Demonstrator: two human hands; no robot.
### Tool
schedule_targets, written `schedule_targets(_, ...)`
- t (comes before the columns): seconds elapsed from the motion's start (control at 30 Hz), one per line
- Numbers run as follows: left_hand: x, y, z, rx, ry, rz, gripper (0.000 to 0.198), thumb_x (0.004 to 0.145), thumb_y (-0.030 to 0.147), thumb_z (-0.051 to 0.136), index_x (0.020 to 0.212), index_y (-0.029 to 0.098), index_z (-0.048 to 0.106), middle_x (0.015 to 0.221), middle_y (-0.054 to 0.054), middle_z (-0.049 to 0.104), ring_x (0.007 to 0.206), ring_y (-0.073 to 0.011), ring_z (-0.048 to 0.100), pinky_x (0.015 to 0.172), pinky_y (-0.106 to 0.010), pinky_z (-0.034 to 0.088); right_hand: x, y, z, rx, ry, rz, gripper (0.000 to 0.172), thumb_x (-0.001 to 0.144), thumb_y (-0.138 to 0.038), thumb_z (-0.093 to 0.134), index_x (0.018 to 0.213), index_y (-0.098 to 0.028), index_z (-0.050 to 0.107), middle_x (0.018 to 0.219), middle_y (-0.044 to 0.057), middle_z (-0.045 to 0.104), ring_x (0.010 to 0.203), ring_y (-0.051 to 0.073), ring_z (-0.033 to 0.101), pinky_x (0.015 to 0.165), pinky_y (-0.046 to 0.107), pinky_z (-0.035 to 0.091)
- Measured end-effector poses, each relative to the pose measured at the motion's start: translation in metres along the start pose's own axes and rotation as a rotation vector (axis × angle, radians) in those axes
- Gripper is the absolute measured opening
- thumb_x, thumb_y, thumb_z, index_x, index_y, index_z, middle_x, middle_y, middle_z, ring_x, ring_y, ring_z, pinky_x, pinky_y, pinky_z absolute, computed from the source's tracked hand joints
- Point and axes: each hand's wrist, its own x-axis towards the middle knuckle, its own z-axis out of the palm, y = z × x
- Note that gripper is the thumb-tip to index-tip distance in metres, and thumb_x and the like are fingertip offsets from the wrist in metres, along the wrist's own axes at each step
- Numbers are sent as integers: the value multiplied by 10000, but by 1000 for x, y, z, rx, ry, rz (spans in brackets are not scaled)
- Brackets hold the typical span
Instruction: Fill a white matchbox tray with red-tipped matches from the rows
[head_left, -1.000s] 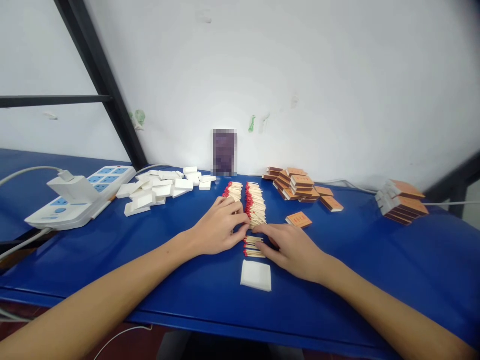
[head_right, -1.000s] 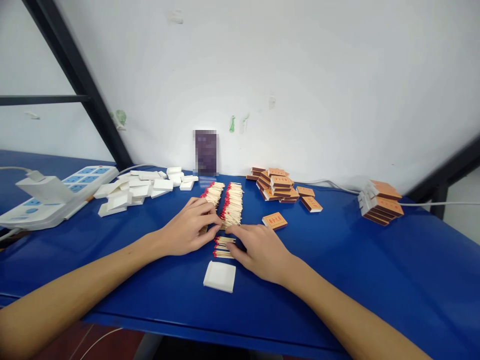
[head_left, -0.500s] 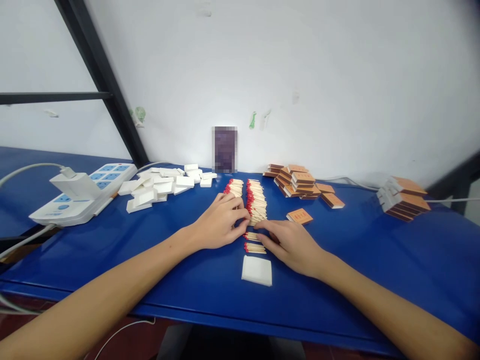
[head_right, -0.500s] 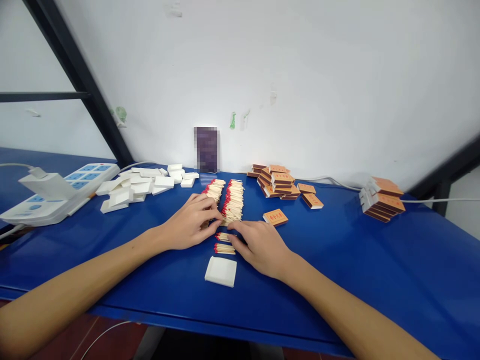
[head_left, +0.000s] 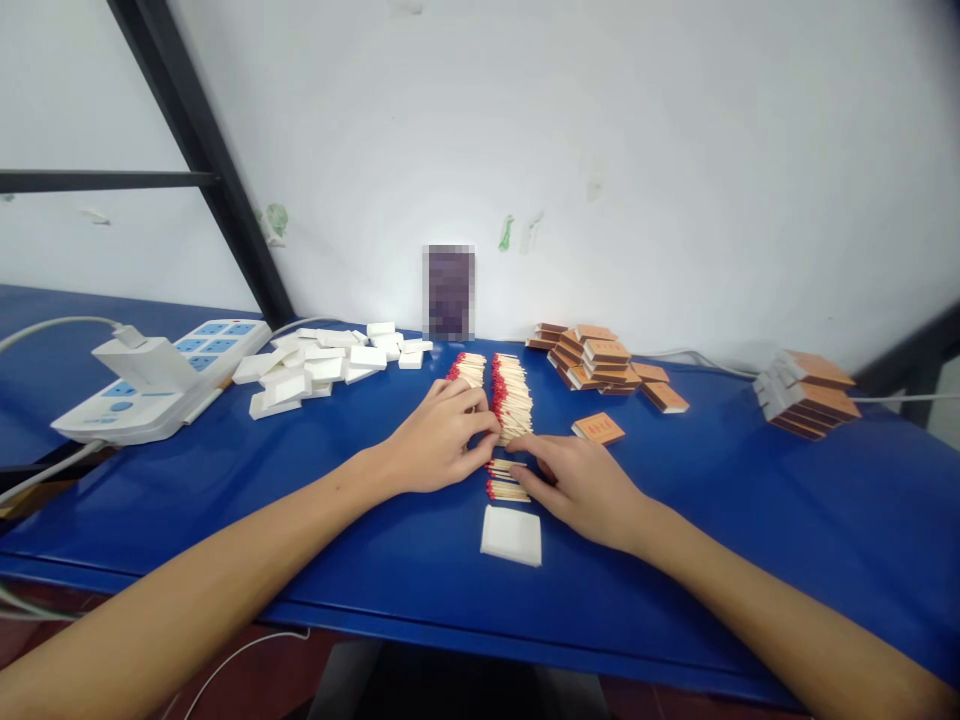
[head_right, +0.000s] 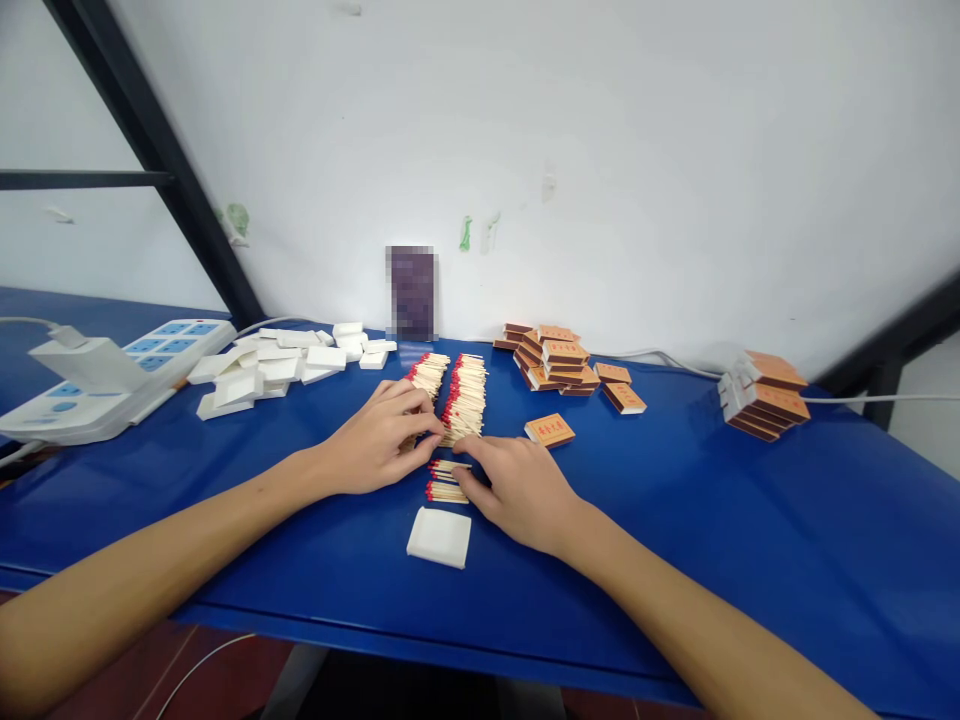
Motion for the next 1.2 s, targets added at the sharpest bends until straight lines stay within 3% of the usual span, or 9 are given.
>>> schedule_targets(0.2,1,2,-2,11,-18,-2,200,963,237,480,885,178,655,899,-39,562,901,-200,493,834,-367,326,0,2,1,17,0,-22,271,1005,-320,439,1172,-214,625,971,52,728,805,181,660,663,270,401)
schedule_targets(0.43,1,4,0,-3,-6,9,204,961,239,480,884,180,660,888,-41,556,907,-205,494,829,-368,331,4,3,5,-26,11,8,228,988,-303,468,1115,-214,634,806,13,701,631,148,599,579,256,331)
schedule_targets(0.83,0,2,-2,2,18,16,206,966,246,473,893,184,656,915,-46,561,904,-205,494,834,-375,334,2,2,2,27,6,-6,223,972,-304,504,1138,-213,623,702,-15,625,606,134,556,578,242,312)
schedule_targets(1.07,0,2,-6,-11,11,46,184,945,211,476,889,182,649,921,-45,554,904,-203,495,858,-382,336,-1,0,-5,109,165,-11,169,949,-271,491,822,-186,564,619,-35,532,536,105,444,558,240,284)
schedule_targets(1.2,0,3,-10,-3,-51,123,182,925,205,488,874,187,662,925,-55,549,891,-211,492,871,-385,351,-4,0,-8,83,36,-134,141,954,-271,491,924,-193,605,673,-21,582,567,116,477,576,248,301)
